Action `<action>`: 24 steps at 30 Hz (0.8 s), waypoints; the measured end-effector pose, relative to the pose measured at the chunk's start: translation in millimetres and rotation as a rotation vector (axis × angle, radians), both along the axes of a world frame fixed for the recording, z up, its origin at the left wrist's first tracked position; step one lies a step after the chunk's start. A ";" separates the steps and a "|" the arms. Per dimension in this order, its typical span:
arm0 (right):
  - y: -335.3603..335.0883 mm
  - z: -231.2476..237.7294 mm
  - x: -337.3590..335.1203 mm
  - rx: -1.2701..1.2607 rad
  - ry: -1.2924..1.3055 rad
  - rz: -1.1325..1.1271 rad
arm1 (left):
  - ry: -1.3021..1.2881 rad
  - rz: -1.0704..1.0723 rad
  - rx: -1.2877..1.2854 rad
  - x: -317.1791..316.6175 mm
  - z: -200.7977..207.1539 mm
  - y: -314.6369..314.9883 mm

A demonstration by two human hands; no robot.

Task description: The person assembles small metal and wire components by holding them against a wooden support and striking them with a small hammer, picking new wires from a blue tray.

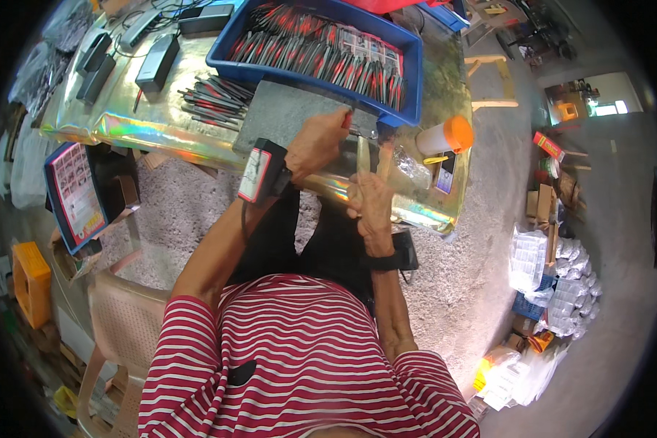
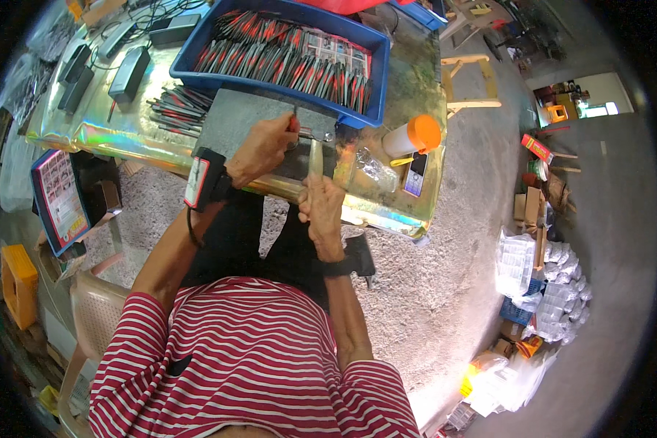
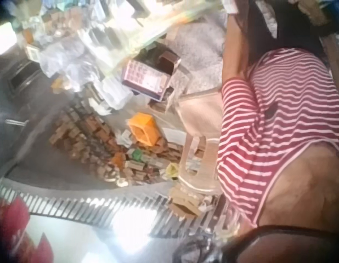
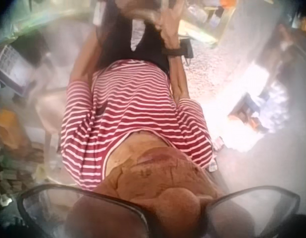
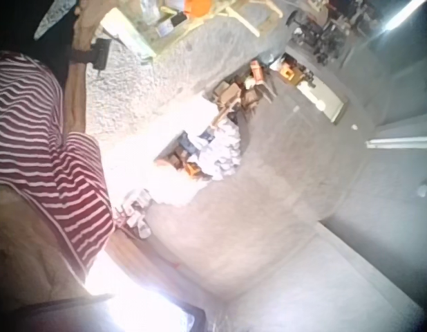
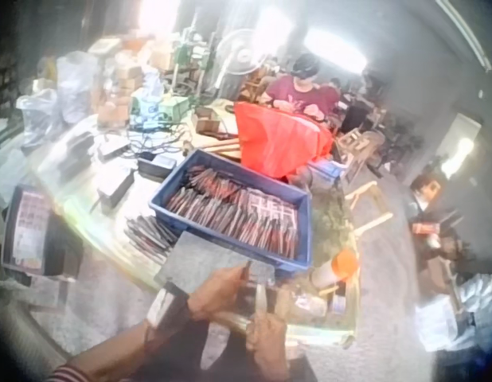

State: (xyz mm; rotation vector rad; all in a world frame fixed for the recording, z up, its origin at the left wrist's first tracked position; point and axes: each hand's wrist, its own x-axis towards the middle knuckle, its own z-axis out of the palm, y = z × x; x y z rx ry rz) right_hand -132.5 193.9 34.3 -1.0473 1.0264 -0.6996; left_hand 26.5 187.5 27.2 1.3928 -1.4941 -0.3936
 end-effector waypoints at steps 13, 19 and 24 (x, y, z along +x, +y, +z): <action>-13.9 -4.5 -8.6 -0.324 0.466 0.315 | -0.312 0.298 -0.163 44.0 -16.8 -109.1; -60.5 -35.3 -44.6 -0.600 0.532 0.021 | -0.387 0.335 -0.038 49.5 -37.7 -132.9; -85.9 -68.2 -60.5 -0.769 0.728 -0.171 | -0.369 0.335 0.134 41.3 -36.3 -144.5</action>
